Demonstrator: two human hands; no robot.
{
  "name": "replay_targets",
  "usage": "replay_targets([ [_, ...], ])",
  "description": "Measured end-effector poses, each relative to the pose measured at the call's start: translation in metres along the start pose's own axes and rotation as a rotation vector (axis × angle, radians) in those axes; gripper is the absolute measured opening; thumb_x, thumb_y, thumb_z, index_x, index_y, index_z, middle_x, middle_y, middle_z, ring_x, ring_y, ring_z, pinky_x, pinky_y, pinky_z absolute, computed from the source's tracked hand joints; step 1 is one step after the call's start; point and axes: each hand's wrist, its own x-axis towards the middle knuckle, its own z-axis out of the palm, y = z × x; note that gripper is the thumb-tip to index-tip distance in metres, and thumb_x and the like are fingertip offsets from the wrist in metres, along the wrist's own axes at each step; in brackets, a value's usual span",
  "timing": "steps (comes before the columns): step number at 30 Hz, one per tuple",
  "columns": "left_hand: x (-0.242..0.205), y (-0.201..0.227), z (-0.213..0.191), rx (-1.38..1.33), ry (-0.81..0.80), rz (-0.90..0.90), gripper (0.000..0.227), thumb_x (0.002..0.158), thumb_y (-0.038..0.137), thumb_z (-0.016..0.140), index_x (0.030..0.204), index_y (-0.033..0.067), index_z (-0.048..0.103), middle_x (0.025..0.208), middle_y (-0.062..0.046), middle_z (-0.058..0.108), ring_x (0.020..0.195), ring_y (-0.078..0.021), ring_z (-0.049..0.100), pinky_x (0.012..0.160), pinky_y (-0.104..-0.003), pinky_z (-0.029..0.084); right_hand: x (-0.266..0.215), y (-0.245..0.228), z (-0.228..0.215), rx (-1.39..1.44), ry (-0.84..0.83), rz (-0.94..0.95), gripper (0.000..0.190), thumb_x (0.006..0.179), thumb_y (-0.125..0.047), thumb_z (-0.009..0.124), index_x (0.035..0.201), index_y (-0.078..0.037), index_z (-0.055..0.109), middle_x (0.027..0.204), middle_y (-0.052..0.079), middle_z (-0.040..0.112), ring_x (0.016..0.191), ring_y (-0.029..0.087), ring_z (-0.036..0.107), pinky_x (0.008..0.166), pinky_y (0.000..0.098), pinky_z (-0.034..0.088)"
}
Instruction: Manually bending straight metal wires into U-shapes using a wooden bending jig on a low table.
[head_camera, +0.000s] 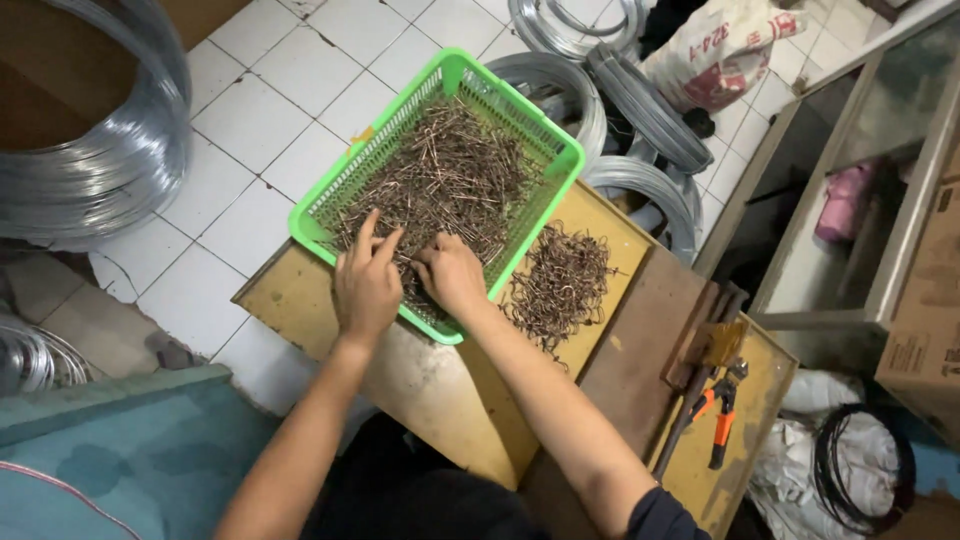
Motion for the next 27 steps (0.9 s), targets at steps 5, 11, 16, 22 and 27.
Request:
replay_targets([
  [5, 0.000, 0.000, 0.001, -0.020, 0.007, -0.004, 0.050, 0.093, -0.009, 0.046, 0.138, 0.0044, 0.061, 0.158, -0.021, 0.038, 0.125, -0.0313, 0.061, 0.104, -0.046, 0.044, 0.004, -0.005, -0.014, 0.153, -0.077, 0.101, 0.020, 0.092, -0.029, 0.069, 0.102, -0.015, 0.078, 0.096, 0.009, 0.068, 0.092, 0.033, 0.070, 0.076, 0.0419, 0.058],
  [11, 0.000, 0.005, -0.001, 0.005, 0.015, -0.011, 0.057, 0.091, -0.011, 0.044, 0.146, 0.0026, 0.053, 0.160, -0.023, 0.034, 0.130, -0.0317, 0.057, 0.109, -0.048, 0.041, 0.011, -0.011, -0.010, 0.194, -0.085, 0.213, 0.023, 0.089, -0.031, 0.072, 0.099, -0.011, 0.078, 0.096, 0.010, 0.070, 0.090, 0.035, 0.072, 0.075, 0.0440, 0.059],
  [16, 0.000, 0.003, 0.003, 0.019, 0.025, -0.014, 0.056, 0.092, -0.007, 0.045, 0.146, 0.0058, 0.052, 0.159, -0.021, 0.037, 0.129, -0.0297, 0.058, 0.107, -0.046, 0.041, 0.011, 0.008, 0.002, 0.491, 0.240, 0.182, 0.013, 0.086, -0.025, 0.080, 0.093, -0.014, 0.079, 0.093, 0.008, 0.072, 0.087, 0.029, 0.074, 0.074, 0.0360, 0.060],
  [22, -0.001, -0.007, 0.011, 0.056, 0.006, 0.013, 0.047, 0.099, 0.008, 0.047, 0.145, 0.0077, 0.054, 0.151, -0.015, 0.051, 0.125, -0.0300, 0.060, 0.105, -0.047, 0.041, -0.011, -0.023, -0.085, 1.390, 0.442, 0.689, 0.029, 0.091, -0.007, 0.075, 0.115, 0.008, 0.066, 0.101, 0.027, 0.073, 0.090, 0.032, 0.075, 0.081, 0.0406, 0.065],
  [27, 0.001, 0.014, 0.053, -0.243, 0.070, 0.299, 0.035, 0.092, 0.031, 0.078, 0.123, 0.0152, 0.073, 0.109, -0.007, 0.076, 0.107, -0.0270, 0.071, 0.102, -0.045, 0.047, -0.062, 0.011, -0.101, 1.470, 0.567, 0.877, 0.032, 0.093, -0.013, 0.075, 0.114, 0.008, 0.062, 0.102, 0.024, 0.073, 0.091, 0.029, 0.076, 0.079, 0.0363, 0.065],
])
